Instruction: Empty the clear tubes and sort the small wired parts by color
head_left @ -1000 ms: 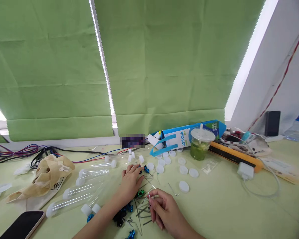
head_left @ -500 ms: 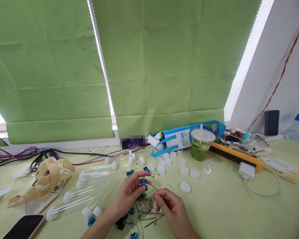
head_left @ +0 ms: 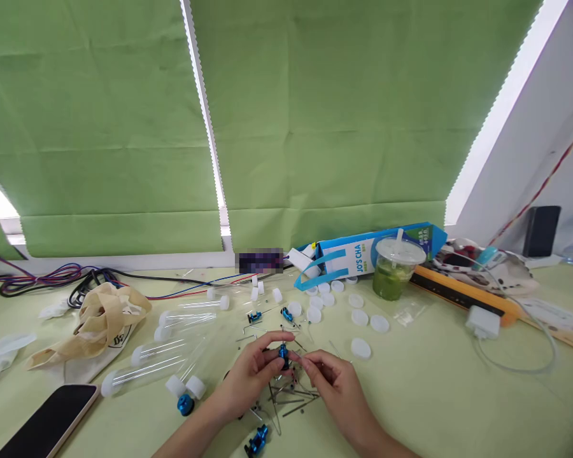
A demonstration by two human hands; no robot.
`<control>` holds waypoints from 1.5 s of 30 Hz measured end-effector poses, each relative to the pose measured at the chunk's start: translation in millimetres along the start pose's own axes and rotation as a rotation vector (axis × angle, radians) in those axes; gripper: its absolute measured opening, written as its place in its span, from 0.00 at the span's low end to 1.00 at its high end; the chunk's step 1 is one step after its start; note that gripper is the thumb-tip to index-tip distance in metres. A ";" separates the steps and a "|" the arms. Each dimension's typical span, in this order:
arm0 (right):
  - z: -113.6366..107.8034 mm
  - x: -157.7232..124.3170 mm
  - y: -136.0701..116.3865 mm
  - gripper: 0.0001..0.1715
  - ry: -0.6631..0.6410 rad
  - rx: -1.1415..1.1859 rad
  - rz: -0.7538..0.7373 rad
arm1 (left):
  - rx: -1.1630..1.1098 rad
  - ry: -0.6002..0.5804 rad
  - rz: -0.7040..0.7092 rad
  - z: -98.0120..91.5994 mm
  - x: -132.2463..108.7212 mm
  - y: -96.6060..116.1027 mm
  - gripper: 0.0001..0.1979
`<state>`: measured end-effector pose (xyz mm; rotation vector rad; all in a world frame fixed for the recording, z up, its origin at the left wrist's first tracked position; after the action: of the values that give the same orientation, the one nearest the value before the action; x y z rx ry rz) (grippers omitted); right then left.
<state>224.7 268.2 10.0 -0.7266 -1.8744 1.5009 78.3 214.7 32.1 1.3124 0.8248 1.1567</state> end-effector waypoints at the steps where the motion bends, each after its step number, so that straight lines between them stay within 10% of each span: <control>1: -0.2 0.1 -0.1 0.19 -0.006 -0.010 0.007 | -0.005 0.008 0.010 -0.2 -0.6 -1.0 0.15; 29: 1.9 -4.2 3.9 0.20 -0.052 -0.101 -0.016 | 0.404 0.210 -0.008 1.7 -7.6 -4.4 0.14; 45: -0.9 -10.0 -10.6 0.14 -0.018 -0.463 -0.232 | 0.262 0.245 -0.015 2.4 -6.0 -7.0 0.12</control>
<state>231.6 259.2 19.3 -0.6670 -2.2619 0.9410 80.2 209.0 24.6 1.3889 1.1956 1.2450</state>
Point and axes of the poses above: each hand's wrist, its own x-axis towards the middle knuckle, its own z-axis out of the palm, y = z × x, the point moved 3 cm from there along x, towards the middle knuckle, and after that the axes turned 9 degrees about -y, right-handed, at the moved point
